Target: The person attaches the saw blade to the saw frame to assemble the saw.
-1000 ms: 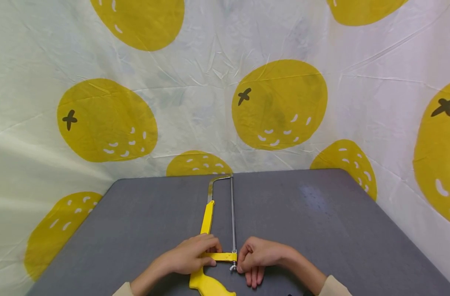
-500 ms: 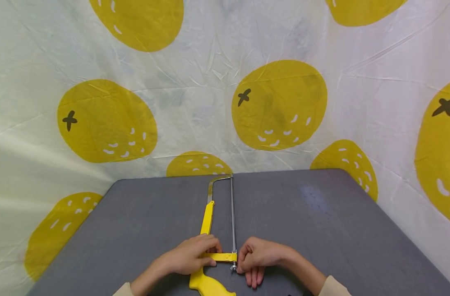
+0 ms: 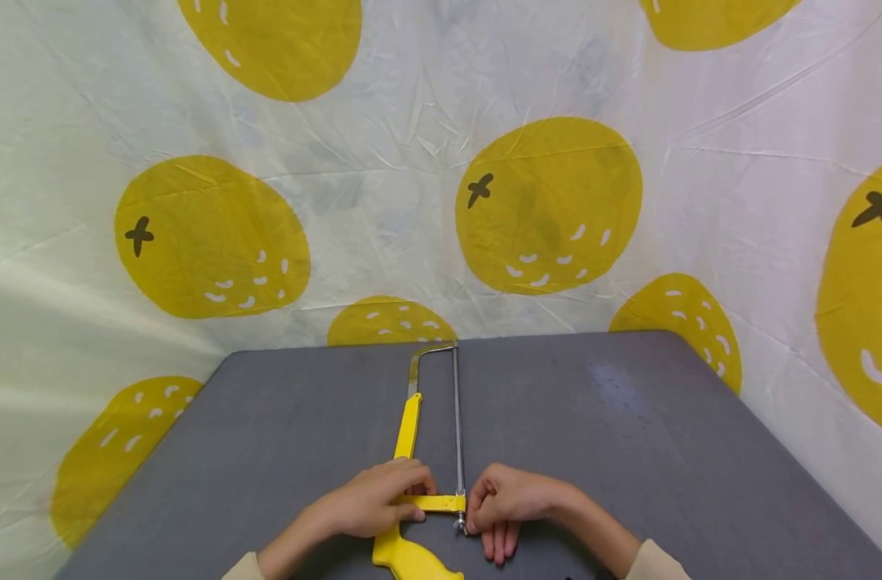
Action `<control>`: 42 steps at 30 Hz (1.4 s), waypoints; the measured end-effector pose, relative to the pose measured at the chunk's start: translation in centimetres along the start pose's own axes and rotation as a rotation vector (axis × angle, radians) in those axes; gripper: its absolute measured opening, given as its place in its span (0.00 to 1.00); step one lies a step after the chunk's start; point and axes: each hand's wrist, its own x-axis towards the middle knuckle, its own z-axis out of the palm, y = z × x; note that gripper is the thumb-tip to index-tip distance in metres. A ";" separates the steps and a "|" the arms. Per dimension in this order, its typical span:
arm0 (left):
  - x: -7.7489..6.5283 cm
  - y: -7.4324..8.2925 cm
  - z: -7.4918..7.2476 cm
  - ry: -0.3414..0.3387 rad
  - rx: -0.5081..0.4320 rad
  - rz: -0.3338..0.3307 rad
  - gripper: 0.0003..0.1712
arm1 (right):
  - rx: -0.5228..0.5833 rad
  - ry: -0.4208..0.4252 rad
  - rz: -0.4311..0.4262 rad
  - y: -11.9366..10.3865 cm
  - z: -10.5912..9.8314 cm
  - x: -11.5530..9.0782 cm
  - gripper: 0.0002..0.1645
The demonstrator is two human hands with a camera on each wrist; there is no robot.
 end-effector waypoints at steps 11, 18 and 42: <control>0.0 0.0 0.1 0.002 0.004 0.005 0.08 | 0.003 0.007 -0.006 0.1 0.1 -0.1 0.17; 0.0 -0.2 0.4 0.009 0.001 -0.001 0.08 | -0.001 0.022 -0.004 0.0 0.3 0.0 0.16; -0.1 -0.2 0.2 0.003 -0.012 0.010 0.07 | 0.004 0.030 0.021 -0.2 0.3 -0.1 0.12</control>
